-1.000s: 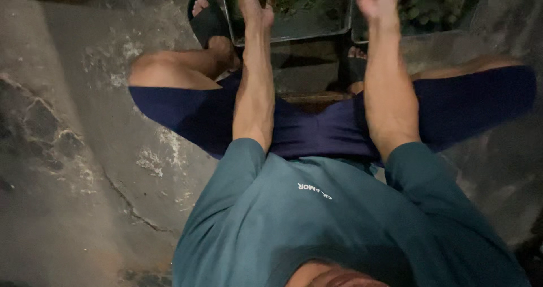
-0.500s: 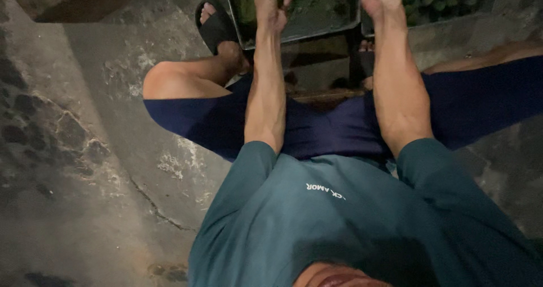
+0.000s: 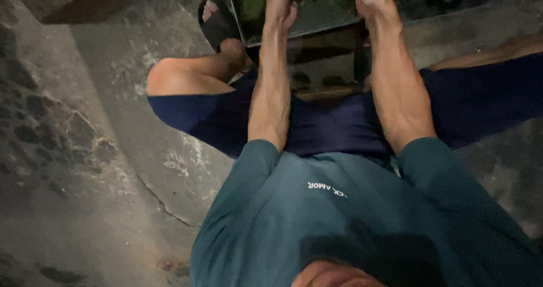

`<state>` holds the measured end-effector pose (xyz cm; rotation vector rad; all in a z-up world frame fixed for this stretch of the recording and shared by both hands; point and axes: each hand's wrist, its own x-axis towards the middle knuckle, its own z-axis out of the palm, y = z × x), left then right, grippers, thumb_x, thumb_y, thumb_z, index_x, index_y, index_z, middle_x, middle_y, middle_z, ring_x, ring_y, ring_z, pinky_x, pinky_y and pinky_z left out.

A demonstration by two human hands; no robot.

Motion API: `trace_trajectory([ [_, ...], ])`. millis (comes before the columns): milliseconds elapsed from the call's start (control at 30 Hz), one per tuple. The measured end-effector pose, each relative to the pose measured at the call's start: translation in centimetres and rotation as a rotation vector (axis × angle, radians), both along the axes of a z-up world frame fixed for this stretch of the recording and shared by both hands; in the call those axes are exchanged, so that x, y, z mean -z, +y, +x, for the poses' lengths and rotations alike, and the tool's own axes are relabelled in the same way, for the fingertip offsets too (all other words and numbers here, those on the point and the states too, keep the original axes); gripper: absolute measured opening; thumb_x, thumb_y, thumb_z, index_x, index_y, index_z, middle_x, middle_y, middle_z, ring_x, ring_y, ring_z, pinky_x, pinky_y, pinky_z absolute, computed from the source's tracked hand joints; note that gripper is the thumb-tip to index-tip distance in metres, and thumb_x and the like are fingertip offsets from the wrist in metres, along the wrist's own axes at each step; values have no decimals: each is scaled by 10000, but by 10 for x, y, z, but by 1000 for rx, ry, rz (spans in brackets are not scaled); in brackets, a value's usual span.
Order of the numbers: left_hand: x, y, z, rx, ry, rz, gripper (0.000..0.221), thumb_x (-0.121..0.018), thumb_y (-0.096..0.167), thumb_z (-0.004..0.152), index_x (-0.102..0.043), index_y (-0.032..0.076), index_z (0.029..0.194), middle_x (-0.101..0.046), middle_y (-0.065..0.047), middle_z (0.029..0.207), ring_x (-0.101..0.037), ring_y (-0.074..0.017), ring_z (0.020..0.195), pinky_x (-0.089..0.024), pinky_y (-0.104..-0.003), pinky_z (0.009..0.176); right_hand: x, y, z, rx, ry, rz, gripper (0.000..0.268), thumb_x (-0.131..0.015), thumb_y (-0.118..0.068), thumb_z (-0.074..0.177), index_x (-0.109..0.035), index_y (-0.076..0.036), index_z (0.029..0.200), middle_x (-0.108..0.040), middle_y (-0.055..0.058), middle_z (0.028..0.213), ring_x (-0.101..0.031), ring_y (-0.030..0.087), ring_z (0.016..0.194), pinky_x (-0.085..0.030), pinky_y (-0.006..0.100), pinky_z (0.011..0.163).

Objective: The person picks small green grapes from one container and places them into an adjacent container by hand.

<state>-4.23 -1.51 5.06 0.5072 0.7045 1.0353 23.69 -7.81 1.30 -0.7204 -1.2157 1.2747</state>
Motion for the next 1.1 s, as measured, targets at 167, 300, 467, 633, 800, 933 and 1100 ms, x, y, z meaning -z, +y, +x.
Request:
trace_trajectory([
  [167, -13, 0, -2, -93, -94, -119, 359, -670, 421, 1028, -733, 69, 1059, -718, -79, 927, -654, -166, 778, -466, -321, 619, -27, 9, -6, 129, 248, -497, 344, -540, -418, 1212, -672, -135, 1355, -692, 71, 1191, -692, 198, 1048, -603, 370, 835],
  [300, 30, -8, -5, -152, -4, -108, 420, -651, 437, 1114, -581, 140, 826, -556, 26, 692, -396, -85, 501, -322, -317, 432, -20, 12, -32, 337, 99, -495, 362, -550, -412, 1244, -646, -134, 1033, -614, 37, 811, -491, 162, 624, -380, 330, 541],
  [467, 14, -5, 0, -109, 195, -193, 395, -621, 418, 1141, -591, 120, 884, -509, 13, 693, -423, -98, 552, -375, -328, 472, -52, 10, -44, 398, -200, -428, 430, -514, -447, 1255, -645, -143, 980, -504, 39, 684, -386, 161, 542, -346, 322, 525],
  [633, -24, 4, 1, -116, 14, -99, 355, -644, 351, 1037, -739, 45, 1189, -731, -87, 927, -687, -207, 764, -564, -352, 611, -112, 19, -43, 151, 122, -424, 330, -580, -435, 1151, -657, -164, 1323, -714, 64, 1098, -664, 174, 898, -531, 375, 726],
  [800, -22, 0, -2, -256, -20, -236, 384, -617, 408, 1038, -662, 44, 927, -689, -106, 809, -617, -189, 636, -531, -345, 562, -108, 21, -54, 215, 213, -617, 412, -568, -512, 1158, -629, -131, 1013, -664, 45, 934, -591, 151, 775, -453, 354, 666],
  [933, -11, -6, 7, -265, 216, -240, 422, -638, 414, 1093, -555, 117, 805, -539, -19, 679, -390, -98, 503, -357, -287, 432, -94, 15, -67, 350, -35, -537, 537, -559, -562, 1155, -489, -149, 820, -487, 17, 707, -405, 128, 580, -359, 375, 559],
  [1100, -62, 4, 13, -128, 73, -158, 363, -639, 420, 1055, -674, 81, 930, -634, -31, 790, -569, -122, 628, -482, -303, 559, -108, 15, -60, 316, -117, -578, 450, -553, -526, 1174, -581, -146, 935, -583, 37, 822, -490, 139, 669, -408, 363, 601],
])
